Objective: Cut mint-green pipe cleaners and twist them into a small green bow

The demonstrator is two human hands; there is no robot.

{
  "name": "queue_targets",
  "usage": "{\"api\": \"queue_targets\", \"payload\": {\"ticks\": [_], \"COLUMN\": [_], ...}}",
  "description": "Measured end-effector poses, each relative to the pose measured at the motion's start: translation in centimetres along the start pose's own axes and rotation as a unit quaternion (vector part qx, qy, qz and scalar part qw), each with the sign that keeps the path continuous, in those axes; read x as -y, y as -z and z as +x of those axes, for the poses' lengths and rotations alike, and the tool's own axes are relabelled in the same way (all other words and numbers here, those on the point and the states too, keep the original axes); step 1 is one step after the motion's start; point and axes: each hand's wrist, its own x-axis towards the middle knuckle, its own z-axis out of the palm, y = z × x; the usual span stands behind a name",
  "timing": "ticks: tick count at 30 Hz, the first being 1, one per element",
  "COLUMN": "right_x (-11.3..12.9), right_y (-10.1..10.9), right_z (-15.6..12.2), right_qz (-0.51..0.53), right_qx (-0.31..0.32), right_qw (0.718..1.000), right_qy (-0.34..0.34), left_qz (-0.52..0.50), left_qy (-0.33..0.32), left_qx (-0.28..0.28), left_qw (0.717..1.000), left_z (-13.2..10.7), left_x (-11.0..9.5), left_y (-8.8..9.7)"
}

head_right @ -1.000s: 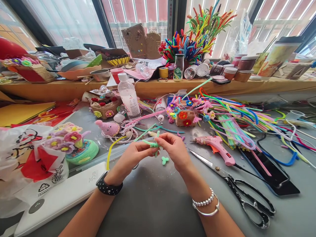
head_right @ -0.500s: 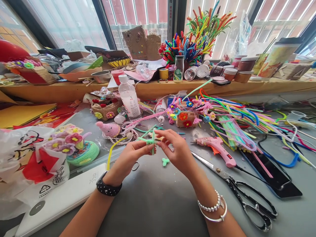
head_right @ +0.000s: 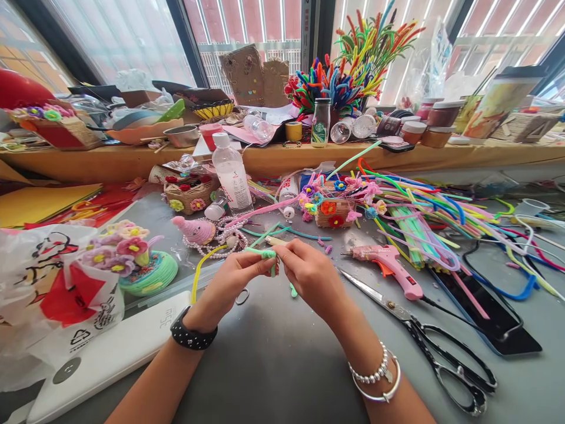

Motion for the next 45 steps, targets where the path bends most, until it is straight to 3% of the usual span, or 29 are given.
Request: {"api": "queue_targets", "payload": {"ticks": [7,12,16,19,25,45], "right_x": [0.1,0.1,0.0,0.0,0.0,0.1], "right_y": [-0.3,-0.5,-0.7,-0.8,-0.8,-0.7], "right_z": [0.0,0.1,0.0,-0.1,-0.2,0.1], "right_qz": [-0.052,-0.075,-0.074,-0.045,0.028,0.168], "right_qx": [0.008,0.017,0.022,0.017,-0.004,-0.007], "right_qw": [0.999,0.997,0.997,0.998,0.998,0.981], "right_qy": [-0.015,-0.021,-0.031,-0.033,-0.049,-0.097], "left_qz": [0.107,0.251,0.300,0.292,0.167,0.121], "left_qy": [-0.039,-0.132,-0.170,-0.141,-0.035,0.006], "left_qx": [-0.059,-0.121,-0.146,-0.142,-0.066,-0.011], "left_qw": [0.992,0.951,0.927,0.935,0.983,0.993], "left_z": [0.0,-0.1,-0.2,-0.1,0.1,-0.1], "left_x": [0.1,0.7,1.0,1.0,0.4,-0.1], "left_y": [-0.2,-0.5,-0.6,-0.6,-0.2,0.4]}}
